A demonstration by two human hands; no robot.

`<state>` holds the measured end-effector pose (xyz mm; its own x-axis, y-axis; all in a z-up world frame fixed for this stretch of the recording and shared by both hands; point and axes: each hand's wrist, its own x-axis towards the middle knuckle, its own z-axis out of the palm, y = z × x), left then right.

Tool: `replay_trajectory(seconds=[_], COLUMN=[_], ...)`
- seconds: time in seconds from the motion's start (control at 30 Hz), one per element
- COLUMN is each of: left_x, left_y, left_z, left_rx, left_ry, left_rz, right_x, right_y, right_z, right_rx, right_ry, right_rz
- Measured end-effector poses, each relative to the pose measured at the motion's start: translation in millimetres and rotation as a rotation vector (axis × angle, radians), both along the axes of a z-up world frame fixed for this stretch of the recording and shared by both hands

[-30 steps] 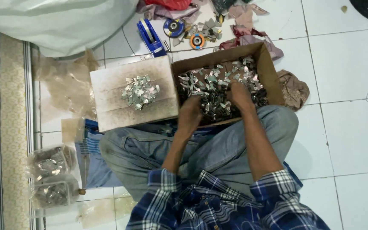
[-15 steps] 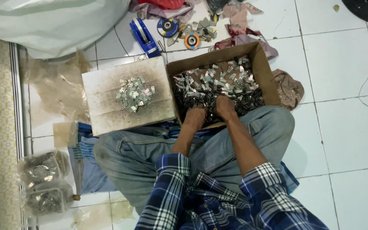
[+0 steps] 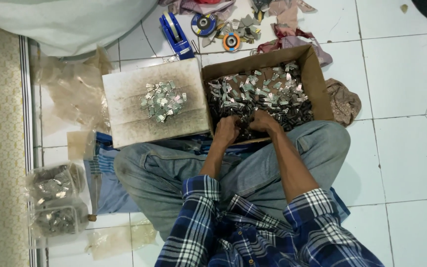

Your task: Sorting and arranging small metal components from a cardboard box onto a white board while sitting on the floor.

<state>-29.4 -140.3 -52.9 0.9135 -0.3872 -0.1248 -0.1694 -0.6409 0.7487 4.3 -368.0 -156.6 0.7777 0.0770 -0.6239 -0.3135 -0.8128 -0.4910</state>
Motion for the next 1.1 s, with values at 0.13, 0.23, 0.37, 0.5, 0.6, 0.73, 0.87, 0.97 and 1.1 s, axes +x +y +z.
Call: replay_trajectory(seconds=[0.13, 0.23, 0.37, 0.5, 0.6, 0.73, 0.87, 0.97, 1.1], left_x=[-6, -8, -4, 5, 7, 8, 10, 12, 14], left_y=[6, 7, -3, -6, -7, -9, -11, -13, -13], left_z=[26, 35, 35, 13, 4, 2, 4, 1, -7], left_rx=[-0.084, -0.374, -0.46, -0.551, -0.668, -0.682, -0.757, -0.806, -0.897], left_ry=[-0.045, -0.004, 0.098, 0.262, 0.265, 0.266, 0.307, 0.337, 0.361], left_rz=[0.138, 0.251, 0.384, 0.5, 0.489, 0.501, 0.522, 0.541, 0.567], right_x=[-12, -18, -12, 0, -3, -5, -4, -2, -7], right_y=[28, 31, 23, 9, 16, 22, 22, 23, 27], right_z=[105, 129, 106, 55, 92, 101, 98, 93, 107], right_rx=[0.111, 0.371, 0.412, 0.444, 0.443, 0.502, 0.557, 0.622, 0.663], right_ry=[0.101, -0.192, -0.244, -0.322, -0.399, -0.421, -0.474, -0.471, -0.426], right_rz=[0.004, -0.174, -0.23, -0.416, -0.386, -0.364, -0.35, -0.357, -0.323])
